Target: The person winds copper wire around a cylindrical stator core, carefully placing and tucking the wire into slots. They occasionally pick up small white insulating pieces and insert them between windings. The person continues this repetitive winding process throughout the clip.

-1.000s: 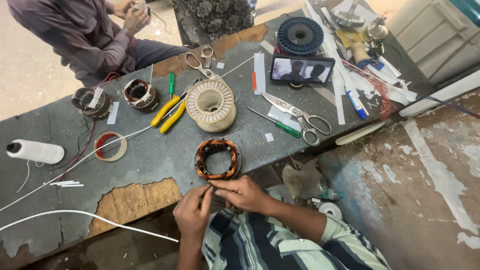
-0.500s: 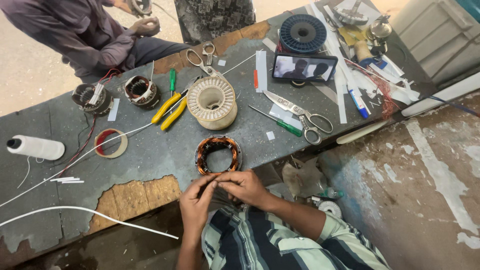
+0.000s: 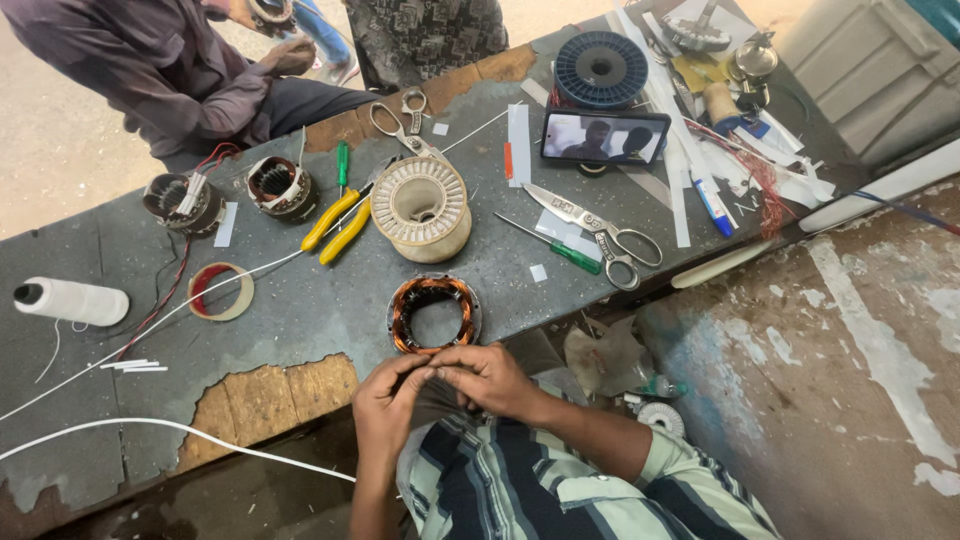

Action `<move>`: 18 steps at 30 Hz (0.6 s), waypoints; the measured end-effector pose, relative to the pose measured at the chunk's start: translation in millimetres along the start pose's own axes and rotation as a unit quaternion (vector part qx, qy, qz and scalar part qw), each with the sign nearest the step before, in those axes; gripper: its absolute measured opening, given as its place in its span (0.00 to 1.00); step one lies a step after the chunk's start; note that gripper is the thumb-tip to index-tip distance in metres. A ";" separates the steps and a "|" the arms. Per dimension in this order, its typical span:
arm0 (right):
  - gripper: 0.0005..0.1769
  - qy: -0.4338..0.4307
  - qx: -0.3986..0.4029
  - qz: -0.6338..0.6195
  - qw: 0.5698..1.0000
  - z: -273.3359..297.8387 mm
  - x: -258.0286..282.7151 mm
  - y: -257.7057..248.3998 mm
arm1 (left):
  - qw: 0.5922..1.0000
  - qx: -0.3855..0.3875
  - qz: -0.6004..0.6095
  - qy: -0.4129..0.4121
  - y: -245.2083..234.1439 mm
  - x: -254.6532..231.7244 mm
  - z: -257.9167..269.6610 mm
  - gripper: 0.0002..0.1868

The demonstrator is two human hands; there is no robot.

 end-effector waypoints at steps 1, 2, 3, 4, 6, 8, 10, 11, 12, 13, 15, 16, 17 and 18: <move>0.11 -0.001 0.005 -0.001 1.000 0.2 0.7 -0.2 | 1.000 -0.006 0.009 -0.004 0.3 1.4 0.9 0.10; 0.11 -0.011 0.004 -0.002 1.000 0.1 1.5 -0.5 | 1.000 -0.012 0.018 -0.009 0.3 3.2 1.7 0.10; 0.11 -0.021 0.003 -0.002 1.000 0.1 2.0 -0.5 | 0.999 -0.012 0.028 -0.019 0.6 5.6 2.8 0.10; 0.11 -0.031 0.003 -0.003 1.000 0.0 2.1 -0.2 | 0.999 -0.012 0.039 -0.029 1.0 8.4 3.5 0.10; 0.10 -0.024 0.000 -0.013 1.000 -0.8 -0.5 0.7 | 0.992 -0.005 0.115 -0.060 2.7 15.0 4.0 0.10; 0.10 -0.020 0.001 -0.032 0.999 -1.3 -4.4 2.8 | 0.965 0.006 0.243 -0.100 6.4 22.3 4.2 0.12; 0.10 -0.018 -0.001 -0.060 0.998 -2.0 -8.8 5.3 | 0.952 0.007 0.284 -0.116 8.1 27.2 3.3 0.12; 0.11 -0.013 -0.004 -0.079 0.997 -1.9 -11.4 6.9 | 0.944 0.008 0.304 -0.125 9.2 29.1 3.1 0.12; 0.11 -0.007 -0.007 -0.098 0.995 -2.2 -14.0 8.9 | 0.942 0.002 0.308 -0.131 9.7 30.4 3.3 0.12; 0.11 -0.002 -0.009 -0.117 0.993 -2.1 -16.4 10.6 | 0.940 -0.004 0.313 -0.138 10.6 31.3 3.8 0.11; 0.12 0.009 -0.009 -0.147 0.989 -2.2 -20.0 13.1 | 0.941 -0.016 0.308 -0.135 10.9 29.6 4.6 0.11; 0.12 0.014 -0.009 -0.162 0.987 -2.6 -21.2 13.8 | 0.945 -0.023 0.299 -0.127 11.3 27.3 4.8 0.11; 0.12 0.016 -0.009 -0.159 0.987 -2.5 -22.1 14.0 | 0.949 -0.029 0.290 -0.119 11.5 24.3 5.7 0.11; 0.13 0.019 -0.010 -0.155 0.988 -2.2 -22.8 13.6 | 0.980 -0.034 0.188 -0.058 11.0 17.9 5.6 0.12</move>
Point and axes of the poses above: each hand's wrist, its own z-axis away from the middle knuckle, its own y-axis out of the palm, x = y × z, the point moved 3 cm from there along -z, towards the middle knuckle, and after that the axes turned 10 degrees about z, right-handed, at the moved point
